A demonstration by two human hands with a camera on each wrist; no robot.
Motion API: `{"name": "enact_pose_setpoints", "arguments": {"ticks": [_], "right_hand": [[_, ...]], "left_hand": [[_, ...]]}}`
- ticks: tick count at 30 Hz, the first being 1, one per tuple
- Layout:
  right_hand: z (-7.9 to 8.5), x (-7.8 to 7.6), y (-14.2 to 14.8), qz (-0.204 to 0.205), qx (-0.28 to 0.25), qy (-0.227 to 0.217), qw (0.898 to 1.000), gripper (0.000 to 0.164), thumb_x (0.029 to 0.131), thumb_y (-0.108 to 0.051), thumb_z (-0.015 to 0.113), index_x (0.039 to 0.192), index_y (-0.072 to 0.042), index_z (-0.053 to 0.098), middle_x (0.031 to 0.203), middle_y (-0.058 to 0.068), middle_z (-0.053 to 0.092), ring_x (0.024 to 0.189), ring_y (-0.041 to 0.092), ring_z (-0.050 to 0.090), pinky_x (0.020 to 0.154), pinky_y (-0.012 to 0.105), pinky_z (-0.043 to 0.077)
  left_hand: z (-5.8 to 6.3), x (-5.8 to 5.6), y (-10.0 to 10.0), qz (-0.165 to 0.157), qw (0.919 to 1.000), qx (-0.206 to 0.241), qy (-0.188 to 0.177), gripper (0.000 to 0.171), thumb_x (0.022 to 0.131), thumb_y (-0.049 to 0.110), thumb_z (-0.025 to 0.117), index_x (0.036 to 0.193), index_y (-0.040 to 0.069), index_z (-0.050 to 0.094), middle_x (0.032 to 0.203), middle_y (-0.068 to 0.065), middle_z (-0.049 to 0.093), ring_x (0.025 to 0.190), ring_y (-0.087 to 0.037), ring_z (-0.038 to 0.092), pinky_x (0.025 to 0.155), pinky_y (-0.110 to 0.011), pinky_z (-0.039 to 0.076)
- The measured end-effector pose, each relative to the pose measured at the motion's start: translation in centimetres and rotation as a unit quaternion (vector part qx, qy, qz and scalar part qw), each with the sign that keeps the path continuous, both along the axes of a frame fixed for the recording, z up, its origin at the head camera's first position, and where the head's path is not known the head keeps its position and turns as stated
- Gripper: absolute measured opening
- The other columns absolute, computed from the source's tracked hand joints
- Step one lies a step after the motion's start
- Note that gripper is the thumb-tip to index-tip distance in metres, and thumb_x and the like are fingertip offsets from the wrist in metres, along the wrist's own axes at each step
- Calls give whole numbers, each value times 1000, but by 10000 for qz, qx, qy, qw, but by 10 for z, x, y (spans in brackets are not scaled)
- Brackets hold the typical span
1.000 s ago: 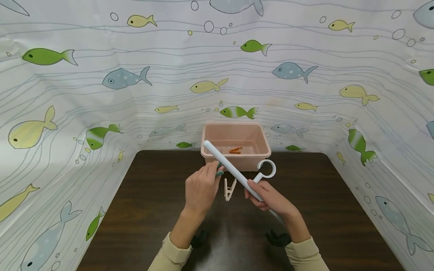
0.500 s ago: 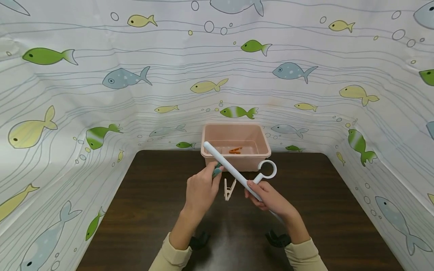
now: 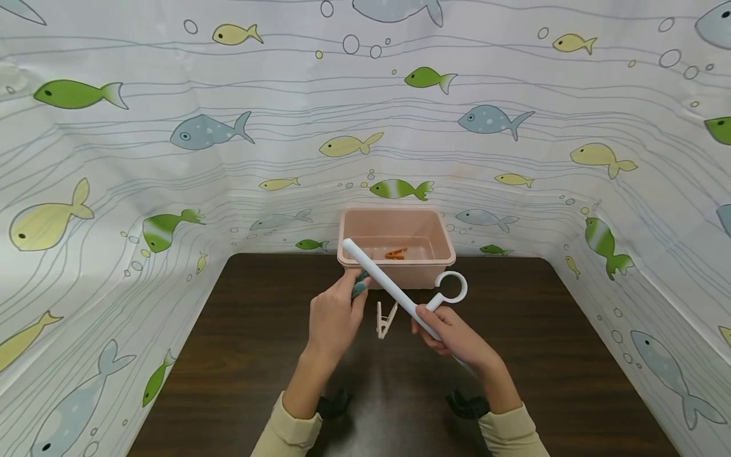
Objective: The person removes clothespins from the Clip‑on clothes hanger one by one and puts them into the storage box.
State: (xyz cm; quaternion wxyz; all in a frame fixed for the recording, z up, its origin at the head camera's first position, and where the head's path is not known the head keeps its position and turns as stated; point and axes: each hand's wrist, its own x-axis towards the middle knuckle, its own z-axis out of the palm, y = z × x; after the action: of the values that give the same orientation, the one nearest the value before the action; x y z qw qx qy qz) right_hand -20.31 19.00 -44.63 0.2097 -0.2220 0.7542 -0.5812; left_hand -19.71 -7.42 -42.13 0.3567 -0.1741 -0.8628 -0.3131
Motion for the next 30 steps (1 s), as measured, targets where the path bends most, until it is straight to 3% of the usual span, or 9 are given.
{"name": "enact_pose_setpoints", "arguments": {"ticks": [6, 11, 15, 19, 23, 26, 30], "right_hand": [[0, 1, 4, -264, -29, 64, 9996, 53, 119, -41, 37, 107, 4, 61, 61, -1, 39, 48, 7, 31, 43, 23, 28], [2, 2, 9, -361, -117, 68, 9993, 50, 119, -41, 37, 106, -1, 62, 61, -1, 39, 48, 6, 31, 43, 23, 26], [5, 3, 13, -437, -227, 123, 9987, 50, 119, -41, 37, 106, 0, 62, 61, -2, 39, 47, 6, 31, 43, 21, 26], [7, 3, 16, -457, -244, 209, 9984, 53, 119, -40, 36, 107, 7, 59, 60, -3, 40, 47, 5, 32, 43, 21, 27], [8, 3, 22, -523, -229, 264, 9980, 52, 120, -38, 36, 107, 8, 59, 60, -3, 39, 47, 5, 32, 43, 21, 27], [9, 3, 26, -626, -257, 358, 9971, 49, 120, -36, 35, 105, 4, 60, 59, -3, 39, 46, 5, 31, 42, 21, 26], [11, 3, 32, -668, -347, 468, 9961, 47, 120, -35, 34, 103, 0, 61, 59, -4, 39, 45, 3, 32, 40, 21, 26]], "left_hand": [[-1, -3, -2, -186, 9985, 376, -349, 19, 107, 25, 70, 118, 10, 69, 69, 2, 55, 56, -10, 45, 50, -27, 35], [-3, -5, -5, -455, 9922, 632, -972, 26, 107, 31, 59, 125, 14, 67, 69, 7, 46, 59, -9, 41, 52, -28, 33], [-1, -7, -7, -629, 9851, 789, -1394, 34, 111, 28, 47, 135, 12, 64, 73, 2, 48, 62, -14, 43, 55, -31, 35], [2, -15, -7, -661, 9822, 733, -1599, 41, 114, 28, 49, 150, 10, 58, 95, -4, 64, 76, -19, 55, 65, -37, 44], [5, -27, -6, -758, 9845, 424, -1522, 48, 112, 26, 61, 158, 14, 54, 128, -7, 71, 85, -21, 62, 69, -39, 50], [6, -36, -4, -716, 9862, 255, -1473, 47, 109, 26, 68, 154, 16, 60, 120, -5, 75, 78, -17, 62, 63, -35, 49], [5, -48, -3, -597, 9867, 156, -1505, 42, 105, 31, 73, 144, 19, 70, 85, -1, 72, 65, -13, 56, 53, -30, 42]]}}
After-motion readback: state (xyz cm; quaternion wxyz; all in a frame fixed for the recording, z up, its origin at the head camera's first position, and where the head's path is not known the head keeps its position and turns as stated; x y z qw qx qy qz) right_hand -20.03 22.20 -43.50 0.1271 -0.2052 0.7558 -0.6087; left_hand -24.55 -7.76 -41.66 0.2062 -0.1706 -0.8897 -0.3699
